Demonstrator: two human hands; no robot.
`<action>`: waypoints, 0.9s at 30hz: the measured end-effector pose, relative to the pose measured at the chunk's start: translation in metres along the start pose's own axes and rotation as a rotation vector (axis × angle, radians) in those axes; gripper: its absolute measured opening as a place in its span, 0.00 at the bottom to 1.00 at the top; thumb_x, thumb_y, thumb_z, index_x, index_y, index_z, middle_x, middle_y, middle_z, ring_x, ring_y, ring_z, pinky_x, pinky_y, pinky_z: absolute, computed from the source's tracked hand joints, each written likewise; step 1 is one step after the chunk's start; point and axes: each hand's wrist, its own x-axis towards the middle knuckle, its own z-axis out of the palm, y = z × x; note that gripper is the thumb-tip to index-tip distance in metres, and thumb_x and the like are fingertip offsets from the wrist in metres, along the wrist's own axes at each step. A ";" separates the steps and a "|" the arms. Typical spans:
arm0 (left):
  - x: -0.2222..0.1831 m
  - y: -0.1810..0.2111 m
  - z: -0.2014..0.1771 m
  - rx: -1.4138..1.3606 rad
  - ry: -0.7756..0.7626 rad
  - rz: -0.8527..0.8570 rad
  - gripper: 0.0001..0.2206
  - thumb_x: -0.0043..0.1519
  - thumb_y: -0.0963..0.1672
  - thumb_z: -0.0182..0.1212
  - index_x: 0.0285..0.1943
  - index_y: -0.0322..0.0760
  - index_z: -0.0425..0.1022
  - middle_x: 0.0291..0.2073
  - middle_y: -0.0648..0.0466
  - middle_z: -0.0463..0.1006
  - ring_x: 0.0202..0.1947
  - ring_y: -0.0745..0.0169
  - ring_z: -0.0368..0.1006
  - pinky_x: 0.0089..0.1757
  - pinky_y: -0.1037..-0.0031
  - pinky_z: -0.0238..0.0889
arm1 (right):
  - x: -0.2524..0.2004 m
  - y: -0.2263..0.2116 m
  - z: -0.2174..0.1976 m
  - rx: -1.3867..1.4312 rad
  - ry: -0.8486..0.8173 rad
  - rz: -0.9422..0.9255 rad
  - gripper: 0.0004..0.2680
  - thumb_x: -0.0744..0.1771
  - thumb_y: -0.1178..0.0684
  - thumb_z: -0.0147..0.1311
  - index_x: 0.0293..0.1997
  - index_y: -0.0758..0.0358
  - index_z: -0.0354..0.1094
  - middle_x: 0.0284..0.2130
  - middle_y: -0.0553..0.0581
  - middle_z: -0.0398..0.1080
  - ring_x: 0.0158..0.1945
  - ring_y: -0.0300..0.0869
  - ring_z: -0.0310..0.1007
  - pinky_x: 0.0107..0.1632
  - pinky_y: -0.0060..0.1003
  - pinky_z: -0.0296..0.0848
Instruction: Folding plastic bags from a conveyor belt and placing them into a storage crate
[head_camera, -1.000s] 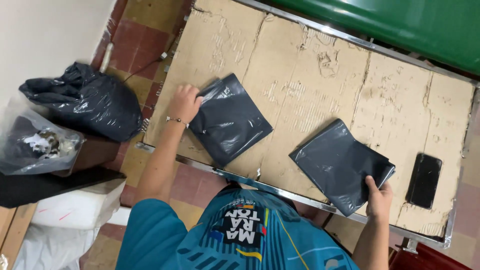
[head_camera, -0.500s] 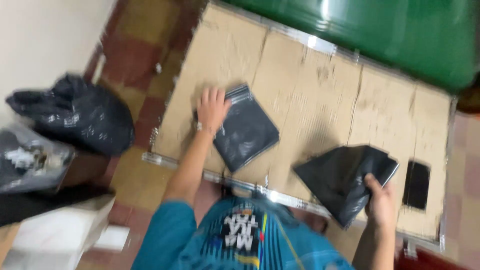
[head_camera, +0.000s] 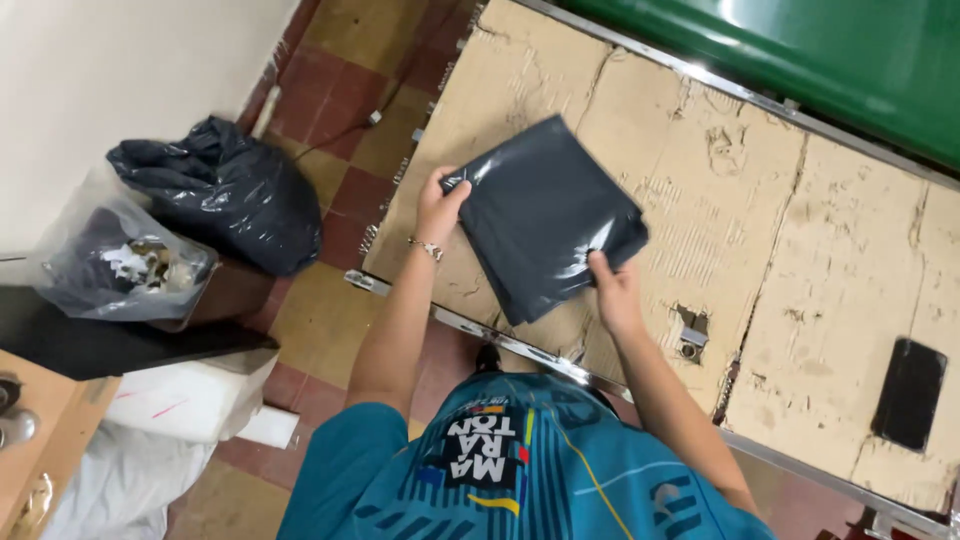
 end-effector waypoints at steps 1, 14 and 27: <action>0.010 -0.005 -0.005 0.202 0.007 0.081 0.18 0.59 0.48 0.70 0.57 0.49 0.74 0.41 0.54 0.76 0.39 0.62 0.76 0.32 0.76 0.71 | 0.003 0.019 0.003 -0.035 -0.012 0.027 0.12 0.71 0.54 0.56 0.63 0.57 0.70 0.51 0.54 0.74 0.53 0.39 0.72 0.57 0.42 0.74; -0.040 0.042 0.054 1.353 -0.039 0.702 0.31 0.63 0.52 0.60 0.73 0.36 0.59 0.71 0.46 0.62 0.75 0.44 0.48 0.64 0.35 0.48 | -0.037 -0.001 0.039 -1.078 -0.092 -0.836 0.25 0.64 0.48 0.63 0.67 0.67 0.63 0.60 0.68 0.67 0.66 0.58 0.65 0.69 0.54 0.60; 0.073 0.002 0.062 1.213 -0.378 0.228 0.33 0.51 0.62 0.69 0.62 0.50 0.74 0.55 0.52 0.78 0.59 0.48 0.73 0.54 0.54 0.69 | -0.032 0.012 0.049 -0.823 -0.619 -0.510 0.28 0.69 0.27 0.41 0.70 0.58 0.58 0.69 0.61 0.59 0.76 0.56 0.49 0.74 0.60 0.43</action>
